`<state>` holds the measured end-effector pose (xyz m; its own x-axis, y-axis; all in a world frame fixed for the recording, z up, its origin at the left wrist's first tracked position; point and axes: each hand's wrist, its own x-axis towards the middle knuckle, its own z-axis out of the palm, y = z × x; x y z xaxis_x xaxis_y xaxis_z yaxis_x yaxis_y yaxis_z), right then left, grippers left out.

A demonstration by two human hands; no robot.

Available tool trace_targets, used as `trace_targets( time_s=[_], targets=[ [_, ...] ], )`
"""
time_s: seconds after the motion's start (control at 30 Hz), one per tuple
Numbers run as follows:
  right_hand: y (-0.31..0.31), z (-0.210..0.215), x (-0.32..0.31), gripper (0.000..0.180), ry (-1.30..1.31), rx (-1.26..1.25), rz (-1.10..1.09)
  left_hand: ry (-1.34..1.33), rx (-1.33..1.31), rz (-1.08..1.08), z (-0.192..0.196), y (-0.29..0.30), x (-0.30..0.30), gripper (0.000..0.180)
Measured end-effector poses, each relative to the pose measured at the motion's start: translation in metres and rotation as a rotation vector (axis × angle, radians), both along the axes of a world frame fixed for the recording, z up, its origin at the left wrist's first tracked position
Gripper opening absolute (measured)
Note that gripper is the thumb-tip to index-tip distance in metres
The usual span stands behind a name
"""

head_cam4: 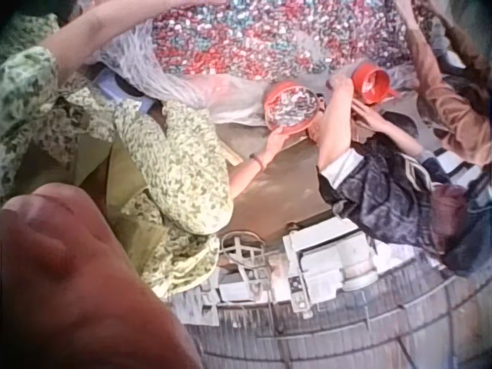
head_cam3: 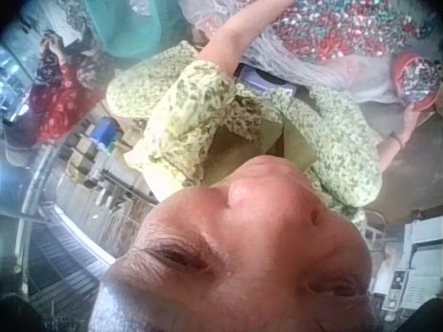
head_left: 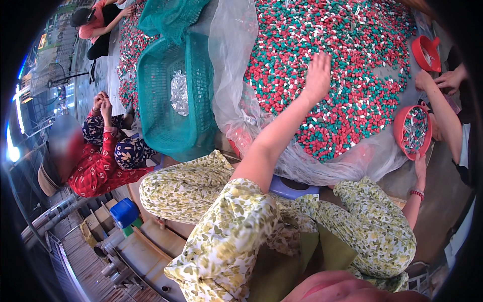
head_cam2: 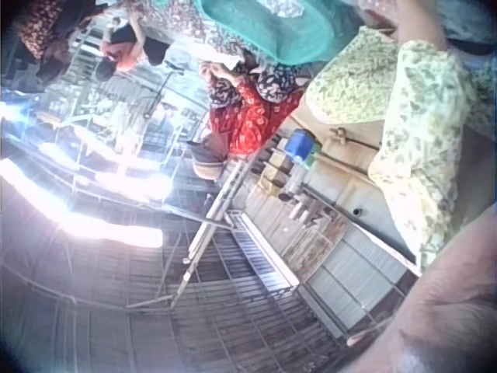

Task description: The person sits cross-legged and sorts small red, green, and white plastic pieces by hand, picking them from a large pile on a white sheet and placing them into a green basket. Other workers are visible nearby performing similar sorting tasks.

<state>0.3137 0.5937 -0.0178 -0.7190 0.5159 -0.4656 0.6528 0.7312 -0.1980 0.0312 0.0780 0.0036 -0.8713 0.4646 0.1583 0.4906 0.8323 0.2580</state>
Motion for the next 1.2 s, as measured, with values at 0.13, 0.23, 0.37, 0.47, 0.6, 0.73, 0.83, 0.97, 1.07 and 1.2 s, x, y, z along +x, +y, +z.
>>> trace_targets(
  time_s=[0.13,0.23,0.37,0.47,0.6,0.73,0.83,0.97,1.07,1.2],
  targets=[
    [0.001,-0.007,-0.004,0.070,-0.044,-0.077,-0.034,-0.150,-0.097,-0.428,0.009,-0.009,0.066,0.051],
    [0.006,-0.016,-0.007,0.069,-0.042,-0.020,-0.018,-0.237,0.172,-0.292,0.020,-0.025,0.113,0.046],
    [0.048,-0.033,0.021,0.065,0.177,0.198,0.106,-0.323,0.318,-0.251,0.045,-0.038,0.131,0.045],
    [0.005,-0.005,-0.013,0.056,0.061,-0.303,-0.086,-0.260,0.304,-0.141,0.060,-0.063,0.128,0.044],
    [-0.079,0.071,-0.030,0.041,-0.139,-0.823,-0.797,-0.124,0.435,-0.034,0.102,-0.086,0.106,0.040],
    [-0.103,0.050,-0.010,0.030,0.024,-1.245,-0.952,-0.141,0.493,0.080,0.141,-0.104,0.108,0.040],
    [-0.131,0.062,-0.017,0.027,0.057,-1.235,-0.986,-0.059,0.416,0.188,0.132,-0.137,0.119,0.039],
    [-0.159,0.073,-0.012,0.027,0.262,-1.178,-1.010,-0.135,0.512,0.328,0.123,-0.161,0.137,0.039],
    [-0.180,0.084,-0.017,0.027,0.377,-1.134,-0.965,-0.128,0.517,0.394,0.111,-0.167,0.157,0.040],
    [-0.212,0.103,-0.026,0.029,0.485,-1.075,-0.858,-0.199,0.527,0.386,0.113,-0.157,0.174,0.041]
  ],
)
